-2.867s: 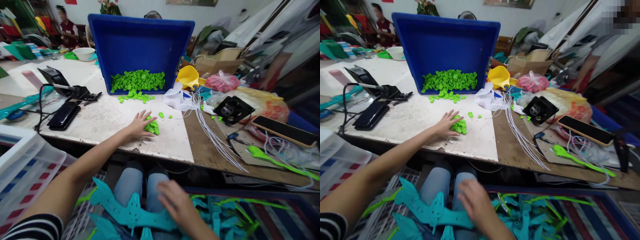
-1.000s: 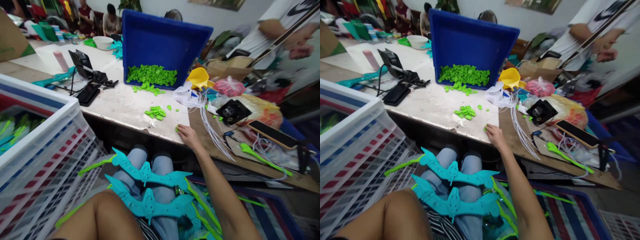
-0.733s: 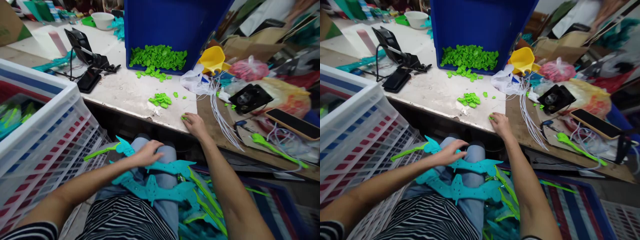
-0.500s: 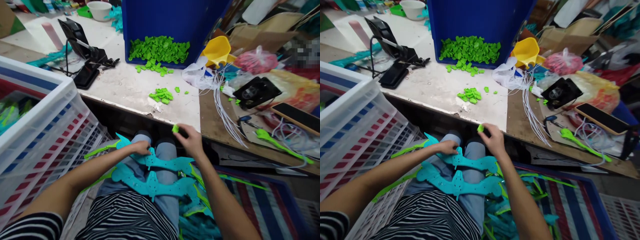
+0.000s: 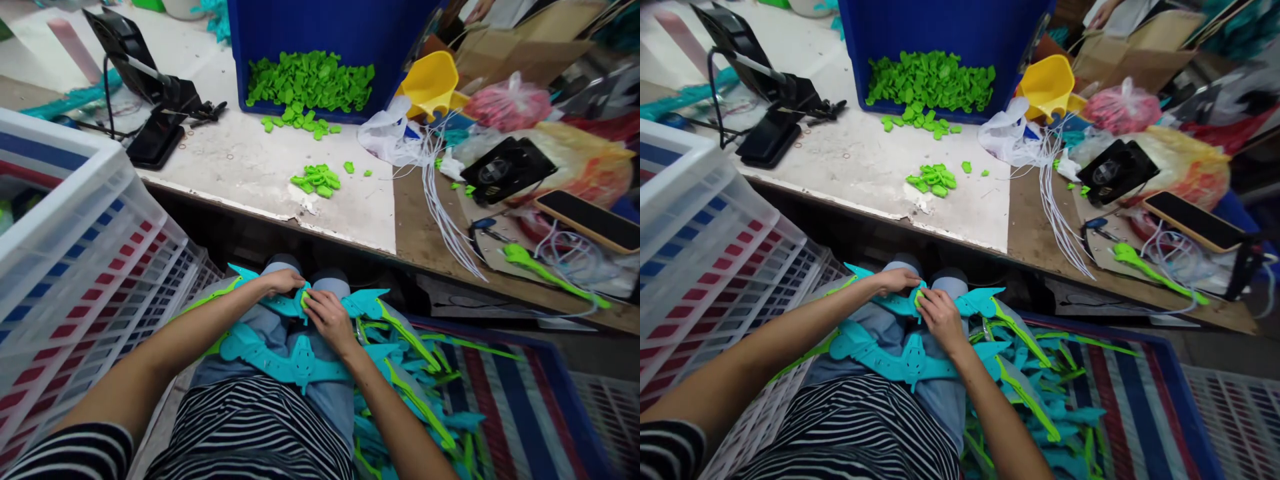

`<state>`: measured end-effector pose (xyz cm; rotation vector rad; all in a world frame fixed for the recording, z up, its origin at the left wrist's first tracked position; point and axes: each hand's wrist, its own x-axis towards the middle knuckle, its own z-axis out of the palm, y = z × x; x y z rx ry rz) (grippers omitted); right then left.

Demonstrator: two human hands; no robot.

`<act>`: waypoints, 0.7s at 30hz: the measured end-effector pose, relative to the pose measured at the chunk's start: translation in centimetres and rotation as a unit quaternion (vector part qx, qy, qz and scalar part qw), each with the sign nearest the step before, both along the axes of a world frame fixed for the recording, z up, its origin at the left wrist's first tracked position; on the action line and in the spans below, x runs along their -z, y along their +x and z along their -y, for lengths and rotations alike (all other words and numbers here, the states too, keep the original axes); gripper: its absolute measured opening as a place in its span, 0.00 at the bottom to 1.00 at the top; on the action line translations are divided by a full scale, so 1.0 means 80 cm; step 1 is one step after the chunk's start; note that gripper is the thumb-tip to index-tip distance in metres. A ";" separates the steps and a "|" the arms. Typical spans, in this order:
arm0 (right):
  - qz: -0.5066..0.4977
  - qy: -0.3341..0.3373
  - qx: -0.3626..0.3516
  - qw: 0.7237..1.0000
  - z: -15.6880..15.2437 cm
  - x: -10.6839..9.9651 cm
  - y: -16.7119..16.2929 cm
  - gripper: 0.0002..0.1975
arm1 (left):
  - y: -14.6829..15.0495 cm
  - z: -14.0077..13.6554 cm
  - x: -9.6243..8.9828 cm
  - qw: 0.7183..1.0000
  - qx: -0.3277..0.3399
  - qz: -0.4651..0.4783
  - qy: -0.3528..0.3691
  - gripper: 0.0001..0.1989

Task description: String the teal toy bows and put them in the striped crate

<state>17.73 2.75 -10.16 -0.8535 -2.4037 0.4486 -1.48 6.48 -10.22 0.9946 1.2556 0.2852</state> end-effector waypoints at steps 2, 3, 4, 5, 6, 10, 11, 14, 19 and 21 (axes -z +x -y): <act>-0.001 -0.012 0.012 1.000 0.000 0.003 -0.003 0.12 | -0.002 -0.001 0.001 1.000 -0.006 0.020 -0.014 0.15; -0.002 -0.020 0.016 1.000 0.001 0.004 -0.004 0.12 | -0.004 0.000 0.000 0.999 -0.008 0.031 -0.020 0.16; -0.004 -0.031 0.021 0.999 0.003 0.004 -0.005 0.12 | -0.005 0.000 0.000 0.999 -0.006 0.044 -0.022 0.17; -0.009 -0.045 0.028 0.999 0.004 0.004 -0.006 0.11 | -0.006 0.001 -0.001 0.998 0.000 0.059 -0.019 0.18; -0.018 -0.063 0.037 0.997 0.006 0.004 -0.006 0.11 | -0.007 0.002 -0.002 0.997 0.009 0.074 -0.012 0.19; -0.057 -0.190 0.094 0.976 0.002 0.004 -0.009 0.08 | -0.005 0.006 0.000 0.997 0.028 0.056 0.044 0.19; -0.055 -0.229 0.112 0.965 -0.002 0.005 -0.009 0.09 | -0.004 0.006 0.001 0.998 0.026 0.033 0.052 0.18; -0.014 -0.331 0.146 0.932 -0.018 0.010 -0.009 0.25 | 0.001 0.005 0.004 0.998 0.026 -0.024 0.061 0.16; 0.058 -0.282 0.108 0.952 -0.025 0.020 -0.011 0.37 | 0.004 0.004 0.003 0.995 0.026 -0.056 0.082 0.16; 0.082 -0.219 0.103 0.967 -0.021 0.018 -0.010 0.34 | 0.005 0.006 0.000 0.992 0.031 -0.064 0.099 0.15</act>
